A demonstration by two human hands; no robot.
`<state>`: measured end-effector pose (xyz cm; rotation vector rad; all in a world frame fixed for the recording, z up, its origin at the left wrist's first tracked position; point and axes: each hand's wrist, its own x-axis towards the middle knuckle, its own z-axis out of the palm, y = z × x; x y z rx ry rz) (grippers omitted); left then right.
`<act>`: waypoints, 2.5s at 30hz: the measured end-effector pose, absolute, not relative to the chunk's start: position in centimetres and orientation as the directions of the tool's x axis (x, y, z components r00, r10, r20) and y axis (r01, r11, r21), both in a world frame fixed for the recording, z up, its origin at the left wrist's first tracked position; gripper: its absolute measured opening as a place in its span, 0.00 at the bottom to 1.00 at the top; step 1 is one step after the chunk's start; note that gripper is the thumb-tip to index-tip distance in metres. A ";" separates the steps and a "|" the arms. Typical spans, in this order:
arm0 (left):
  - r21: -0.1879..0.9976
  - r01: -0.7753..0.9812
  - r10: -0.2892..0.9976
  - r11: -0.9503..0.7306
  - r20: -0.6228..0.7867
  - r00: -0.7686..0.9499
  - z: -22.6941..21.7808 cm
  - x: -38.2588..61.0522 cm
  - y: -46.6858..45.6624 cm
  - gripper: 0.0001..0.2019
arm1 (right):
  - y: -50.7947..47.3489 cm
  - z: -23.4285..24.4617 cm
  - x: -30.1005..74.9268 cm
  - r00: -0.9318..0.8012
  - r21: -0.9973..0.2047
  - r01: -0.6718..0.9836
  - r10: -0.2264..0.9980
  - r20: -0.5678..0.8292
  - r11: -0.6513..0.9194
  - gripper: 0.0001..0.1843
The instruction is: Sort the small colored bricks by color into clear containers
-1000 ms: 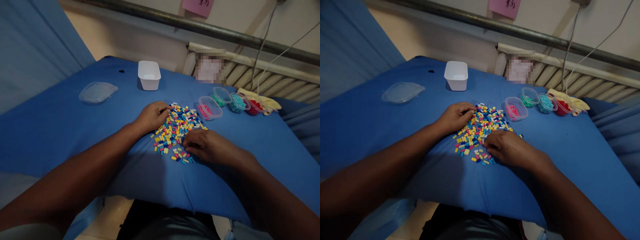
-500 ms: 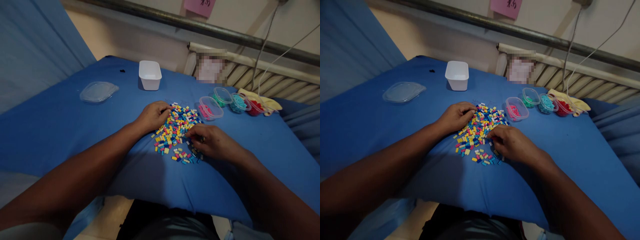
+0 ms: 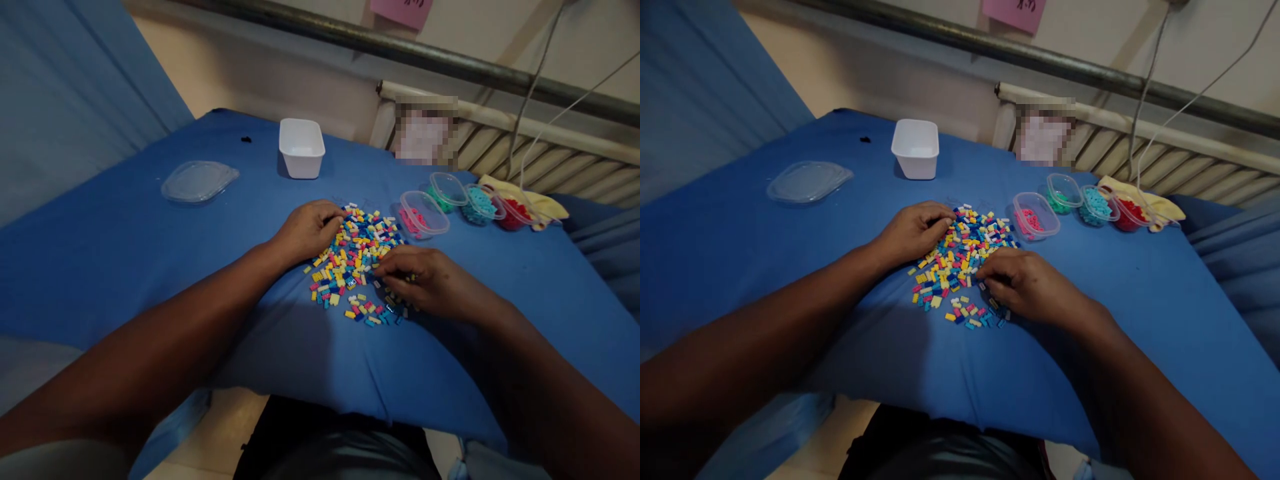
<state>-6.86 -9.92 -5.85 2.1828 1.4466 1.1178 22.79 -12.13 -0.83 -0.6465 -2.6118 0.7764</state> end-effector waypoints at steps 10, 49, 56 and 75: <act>0.611 0.651 0.876 -0.450 0.445 0.188 -6.0 -6.9 -9.9 0.14 | -13.7 0.1 22.5 -0.913 -0.552 0.380 0.397 -0.095 0.742 0.05; 0.599 0.658 0.873 -0.456 0.443 0.201 -5.8 -6.8 -10.0 0.13 | -14.4 0.0 20.7 -0.951 -0.494 0.243 0.305 0.047 0.835 0.07; 0.594 0.655 0.868 -0.467 0.450 0.210 -5.7 -6.7 -10.0 0.13 | -14.9 0.8 20.9 -0.931 -0.383 0.352 0.362 -0.047 0.854 0.07; 0.612 0.641 0.872 -0.463 0.445 0.205 -5.7 -6.6 -10.1 0.13 | -15.5 0.8 20.3 -0.918 -0.540 0.314 0.395 0.037 0.781 0.05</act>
